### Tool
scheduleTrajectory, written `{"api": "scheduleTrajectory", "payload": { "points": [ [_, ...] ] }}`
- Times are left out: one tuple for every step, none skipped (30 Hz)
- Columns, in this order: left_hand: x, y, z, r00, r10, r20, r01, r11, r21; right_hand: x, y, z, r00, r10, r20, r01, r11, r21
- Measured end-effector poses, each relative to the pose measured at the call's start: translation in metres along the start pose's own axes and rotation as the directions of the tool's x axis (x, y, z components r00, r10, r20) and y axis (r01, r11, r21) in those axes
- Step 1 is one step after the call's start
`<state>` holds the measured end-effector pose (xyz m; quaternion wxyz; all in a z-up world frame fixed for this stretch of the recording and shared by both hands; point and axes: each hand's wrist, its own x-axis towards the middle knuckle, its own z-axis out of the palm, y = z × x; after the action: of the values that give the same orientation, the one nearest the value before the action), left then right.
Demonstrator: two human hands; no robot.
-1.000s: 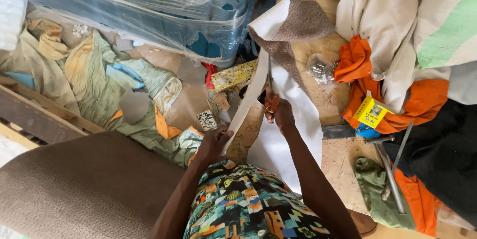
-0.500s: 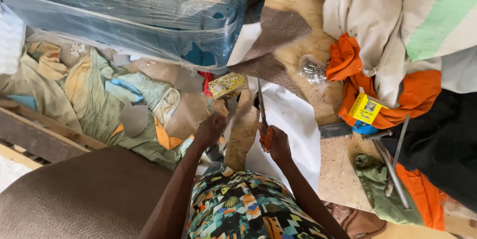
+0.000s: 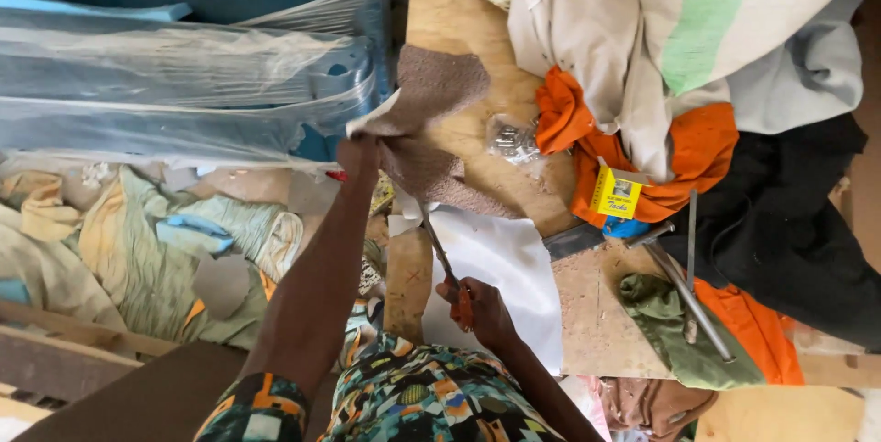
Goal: The person is using a pair of scissors to cut a large white fabric sack into smaller pieces in a workshop.
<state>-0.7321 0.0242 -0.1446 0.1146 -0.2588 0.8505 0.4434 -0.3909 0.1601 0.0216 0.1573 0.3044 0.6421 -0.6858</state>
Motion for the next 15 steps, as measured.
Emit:
{"api": "scheduleTrajectory", "payload": {
  "points": [
    [0.023, 0.007, 0.017, 0.993, 0.101, -0.057, -0.109, 0.98, -0.168, 0.002, 0.001, 0.0, 1.0, 0.001, 0.002, -0.001, 1.0, 0.009],
    [0.047, 0.013, 0.034, 0.973, 0.19, -0.128, -0.222, 0.92, -0.324, 0.004, 0.002, 0.001, 1.0, 0.001, 0.005, -0.001, 1.0, 0.018],
    [0.019, 0.046, 0.023, 0.975, 0.178, -0.129, -0.211, 0.925, -0.316, 0.003, 0.0, -0.002, 1.0, 0.014, 0.013, -0.015, 1.0, 0.019],
    [-0.009, 0.091, 0.014, 0.938, 0.338, 0.079, -0.239, 0.794, -0.558, 0.002, -0.002, -0.005, 0.999, 0.015, 0.039, -0.014, 1.0, -0.021],
    [-0.034, 0.15, 0.006, 0.823, 0.525, 0.215, -0.189, 0.611, -0.769, 0.005, -0.007, -0.007, 0.997, 0.006, 0.073, -0.002, 0.998, -0.063],
    [-0.062, 0.167, -0.016, 0.831, 0.517, 0.206, -0.192, 0.614, -0.766, 0.012, 0.006, -0.01, 0.996, 0.01, 0.087, -0.005, 0.998, -0.067],
    [-0.09, 0.187, -0.038, 0.605, 0.703, 0.373, -0.284, 0.628, -0.724, 0.02, 0.017, -0.012, 0.985, -0.121, 0.124, 0.117, 0.993, 0.032],
    [-0.118, 0.207, -0.058, 0.318, 0.79, 0.525, -0.378, 0.613, -0.693, 0.028, 0.03, -0.015, 0.957, -0.251, 0.147, 0.232, 0.963, 0.136],
    [-0.117, 0.194, -0.057, 0.317, 0.787, 0.529, -0.377, 0.617, -0.691, 0.033, 0.034, -0.015, 0.958, -0.248, 0.146, 0.229, 0.964, 0.139],
    [-0.116, 0.181, -0.055, 0.464, 0.816, 0.345, -0.543, 0.569, -0.618, 0.038, 0.038, -0.015, 0.961, -0.243, 0.132, 0.212, 0.954, 0.211],
    [-0.117, 0.169, -0.05, 0.549, 0.826, 0.131, -0.68, 0.532, -0.505, 0.041, 0.042, -0.017, 0.966, -0.236, 0.108, 0.198, 0.939, 0.28],
    [-0.105, 0.131, -0.035, 0.545, 0.827, 0.141, -0.675, 0.532, -0.511, 0.042, 0.036, -0.016, 0.968, -0.232, 0.095, 0.198, 0.939, 0.282],
    [-0.092, 0.091, -0.021, 0.727, 0.674, 0.129, -0.596, 0.713, -0.369, 0.043, 0.031, -0.015, 0.975, -0.213, 0.066, 0.193, 0.954, 0.23],
    [-0.079, 0.051, -0.007, 0.868, 0.49, 0.082, -0.463, 0.858, -0.224, 0.044, 0.025, -0.013, 0.98, -0.194, 0.035, 0.185, 0.967, 0.177],
    [-0.102, 0.045, -0.018, 0.871, 0.485, 0.081, -0.459, 0.86, -0.223, 0.044, 0.024, -0.01, 0.981, -0.191, 0.038, 0.182, 0.968, 0.175]
  ]
}}
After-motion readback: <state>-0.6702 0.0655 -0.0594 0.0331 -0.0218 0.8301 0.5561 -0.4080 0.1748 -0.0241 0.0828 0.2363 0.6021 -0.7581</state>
